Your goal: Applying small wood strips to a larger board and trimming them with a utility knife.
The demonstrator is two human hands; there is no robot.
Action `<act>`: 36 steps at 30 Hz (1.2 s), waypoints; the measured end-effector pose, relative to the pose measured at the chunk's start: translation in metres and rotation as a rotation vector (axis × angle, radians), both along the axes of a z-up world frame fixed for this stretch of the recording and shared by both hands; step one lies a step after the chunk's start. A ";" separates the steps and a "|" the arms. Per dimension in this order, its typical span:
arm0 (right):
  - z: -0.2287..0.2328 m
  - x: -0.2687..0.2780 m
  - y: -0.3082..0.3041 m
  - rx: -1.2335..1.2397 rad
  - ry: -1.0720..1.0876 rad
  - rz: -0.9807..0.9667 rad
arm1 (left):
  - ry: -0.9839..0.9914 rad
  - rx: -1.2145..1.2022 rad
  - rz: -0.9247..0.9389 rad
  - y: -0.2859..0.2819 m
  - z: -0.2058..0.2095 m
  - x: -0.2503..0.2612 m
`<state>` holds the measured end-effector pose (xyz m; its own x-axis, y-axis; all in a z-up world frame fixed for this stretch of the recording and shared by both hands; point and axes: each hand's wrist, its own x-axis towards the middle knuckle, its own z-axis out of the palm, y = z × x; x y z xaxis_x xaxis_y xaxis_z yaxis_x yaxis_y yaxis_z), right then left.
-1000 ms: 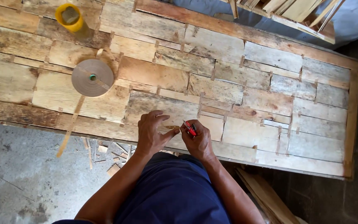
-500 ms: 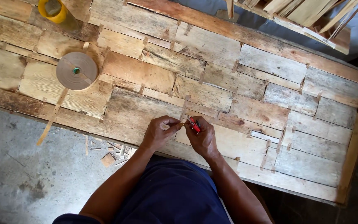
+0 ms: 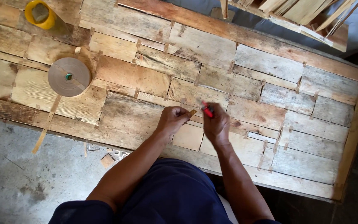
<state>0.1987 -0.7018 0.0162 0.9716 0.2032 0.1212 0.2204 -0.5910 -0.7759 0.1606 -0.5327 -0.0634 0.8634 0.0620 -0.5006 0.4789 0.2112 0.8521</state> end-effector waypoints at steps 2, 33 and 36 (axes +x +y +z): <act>0.000 0.019 -0.010 0.063 -0.085 -0.013 | 0.015 -0.015 0.007 -0.003 0.004 0.008; -0.046 0.182 0.002 -0.052 0.280 0.241 | 0.267 -0.122 0.454 -0.039 -0.021 0.149; -0.050 0.201 0.006 -0.046 0.245 0.228 | 0.349 -0.073 0.394 -0.037 -0.040 0.164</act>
